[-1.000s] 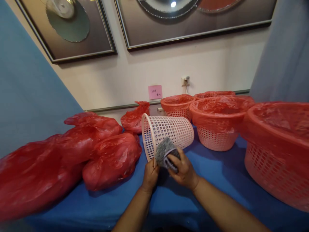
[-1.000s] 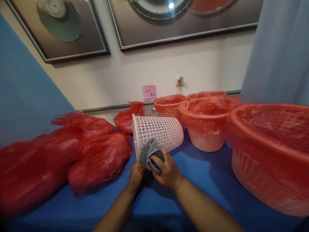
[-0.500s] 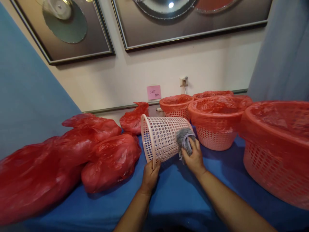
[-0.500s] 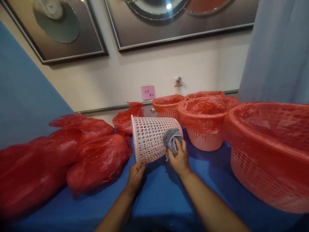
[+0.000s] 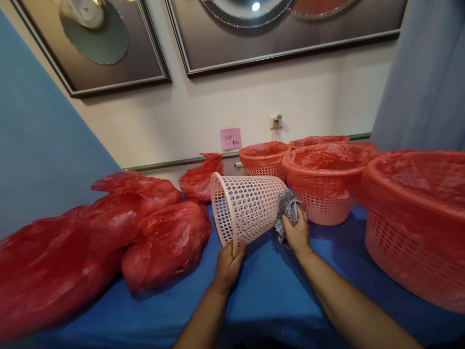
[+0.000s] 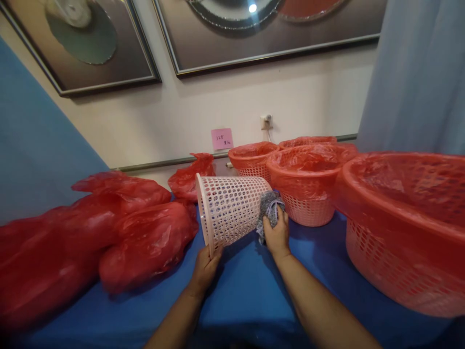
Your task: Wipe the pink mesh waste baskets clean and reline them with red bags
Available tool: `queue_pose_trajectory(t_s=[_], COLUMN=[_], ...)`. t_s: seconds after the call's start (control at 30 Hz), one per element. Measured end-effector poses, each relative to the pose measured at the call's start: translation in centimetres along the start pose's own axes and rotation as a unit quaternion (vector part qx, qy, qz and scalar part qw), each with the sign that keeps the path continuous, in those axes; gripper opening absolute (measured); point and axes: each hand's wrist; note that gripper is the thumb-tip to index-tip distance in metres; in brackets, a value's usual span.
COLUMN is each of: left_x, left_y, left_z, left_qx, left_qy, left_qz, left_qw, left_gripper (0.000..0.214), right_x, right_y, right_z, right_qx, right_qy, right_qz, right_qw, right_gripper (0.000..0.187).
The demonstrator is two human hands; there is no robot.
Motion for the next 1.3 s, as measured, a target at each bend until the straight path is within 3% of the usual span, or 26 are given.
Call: queue_pose_trajectory(t_s=[0.1,0.23,0.33,0.47,0.6,0.67,0.77,0.83,0.9,0.97,1.03,1.1,1.17,1.23,1.3], left_x=[-0.1,-0.5,-0.7,-0.1,0.6,0.5,0.0,-0.3,-0.3,-0.3,-0.3,-0.3,-0.4,-0.5,-0.5], left_y=[0.1,0.0,0.0,-0.1,-0.7,-1.0,-1.2,-1.0,-0.8,-0.5,-0.4,-0.4,-0.4,-0.5,-0.5], left_z=[0.4,1.6,3.5,5.7,5.0,3.6,1.6,1.0,0.8,0.9,0.9,0.7,0.6,0.6,0.8], left_qx=[0.022,0.082,0.114,0.002,-0.095,-0.099,-0.057,-0.029,-0.018,-0.004,0.014,0.027,0.032,0.035,0.038], left_qy=[-0.007,-0.023,-0.024,-0.020,-0.003,0.007,-0.009,-0.027,-0.034,-0.037,-0.045,-0.070,-0.096,-0.098,-0.078], left_qz=[-0.017,-0.040,-0.042,0.031,0.042,0.053,0.070,0.071,0.072,0.065,0.046,0.029,0.023,0.024,0.027], left_qw=[1.000,0.996,0.992,0.999,0.995,0.994,0.996,0.997,0.997,0.997,0.998,0.997,0.995,0.994,0.996], left_gripper=[0.046,0.032,0.017,0.042,0.041,0.040,0.042,0.041,0.041,0.041,0.041,0.046,0.053,0.053,0.046], right_x=[-1.2,-3.8,-4.3,-4.1,-3.8,-3.1,-1.0,0.4,0.8,0.0,-1.9,-4.0,-5.4,-5.4,-4.1], right_y=[0.7,1.8,2.2,2.0,1.5,1.0,0.1,-0.4,-0.6,-0.2,0.6,1.4,2.0,1.9,1.2], right_z=[-1.3,-4.0,-5.0,-5.0,-4.4,-3.4,-1.2,0.2,0.6,-0.2,-2.0,-4.1,-5.6,-5.7,-4.3], right_qx=[0.018,0.070,0.087,0.093,0.108,0.095,0.051,0.027,0.016,0.021,0.037,0.068,0.098,0.103,0.071], right_qy=[0.115,0.327,0.379,0.377,0.337,0.271,0.098,-0.026,-0.068,0.005,0.145,0.279,0.360,0.357,0.270], right_qz=[-0.046,-0.145,-0.175,-0.221,-0.217,-0.169,-0.060,-0.014,-0.004,-0.039,-0.099,-0.169,-0.214,-0.214,-0.162], right_qw=[0.992,0.931,0.905,0.895,0.910,0.943,0.992,0.999,0.998,0.999,0.984,0.943,0.903,0.903,0.946], right_gripper=[0.053,0.056,0.060,0.063,0.059,0.054,0.049,0.051,0.054,0.053,0.054,0.057,0.059,0.059,0.056])
Point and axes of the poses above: each hand's wrist, its own x-axis towards the middle knuckle, its own y-axis out of the back of the hand, z = x × y, and after that the axes turned 1 degree about x, right-handed
